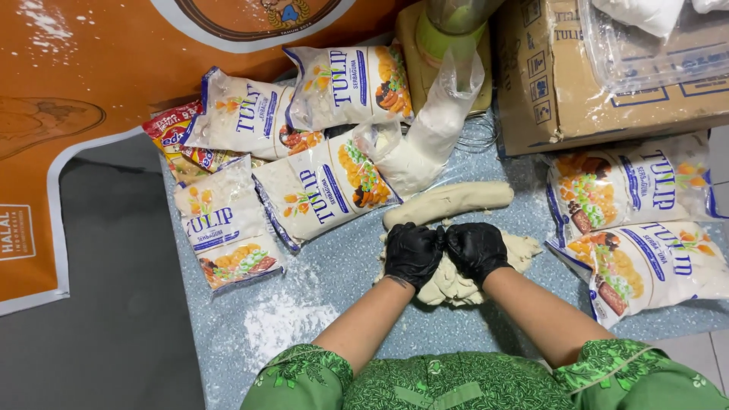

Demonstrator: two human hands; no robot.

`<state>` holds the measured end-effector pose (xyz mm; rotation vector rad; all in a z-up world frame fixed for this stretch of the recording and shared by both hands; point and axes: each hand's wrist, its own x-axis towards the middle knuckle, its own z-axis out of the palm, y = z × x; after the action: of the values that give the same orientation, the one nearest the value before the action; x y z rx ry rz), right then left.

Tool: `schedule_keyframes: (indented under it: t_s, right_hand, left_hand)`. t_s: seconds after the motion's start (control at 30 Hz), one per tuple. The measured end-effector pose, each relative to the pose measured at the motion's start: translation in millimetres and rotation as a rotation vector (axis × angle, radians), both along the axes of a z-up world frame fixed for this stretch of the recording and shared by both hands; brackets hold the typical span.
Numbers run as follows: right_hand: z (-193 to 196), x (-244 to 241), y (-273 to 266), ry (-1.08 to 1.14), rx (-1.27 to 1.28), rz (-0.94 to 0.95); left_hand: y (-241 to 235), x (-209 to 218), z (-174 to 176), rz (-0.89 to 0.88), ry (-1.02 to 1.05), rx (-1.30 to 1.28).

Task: Kneading a large mass of dough on a floured surface and then portioning it into small, uniform pieces.

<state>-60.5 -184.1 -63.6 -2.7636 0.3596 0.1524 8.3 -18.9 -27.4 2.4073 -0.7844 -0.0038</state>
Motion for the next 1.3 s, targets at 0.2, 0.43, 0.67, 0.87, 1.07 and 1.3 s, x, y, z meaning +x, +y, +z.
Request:
schedule_keyframes:
  t_s: [0.2,0.43,0.67,0.87,1.07,1.3]
  right_hand:
    - [-7.6,1.4,-2.0,0.087,-0.01,-0.027]
    - [49.9,11.3,-28.2,-0.006,-0.186,0.073]
    - [25.7,-32.2,-110.5,0.329,-0.147,0.019]
    - [-27.8,-64.5,-171.5,0.456,0.08,0.131]
    - [-157.6,-123.4,-170.8,0.162,-0.05,0.052]
    - [-125.8,-142.4,-111.1,0.07,0.071,-0.169]
  left_hand:
    - [1.8,7.9,25.1,-0.031,0.026,-0.068]
    - [11.9,10.0,29.3,-0.025,-0.071,-0.12]
    - [58.0,-5.9,54.4,-0.002,0.089,-0.204]
    - [71.7,-31.2,33.2,0.01,0.102,-0.175]
    - [76.6,-35.6,19.6,-0.077,0.172,-0.103]
    - [76.0,-39.7,-14.6,-0.124,0.141,-0.062]
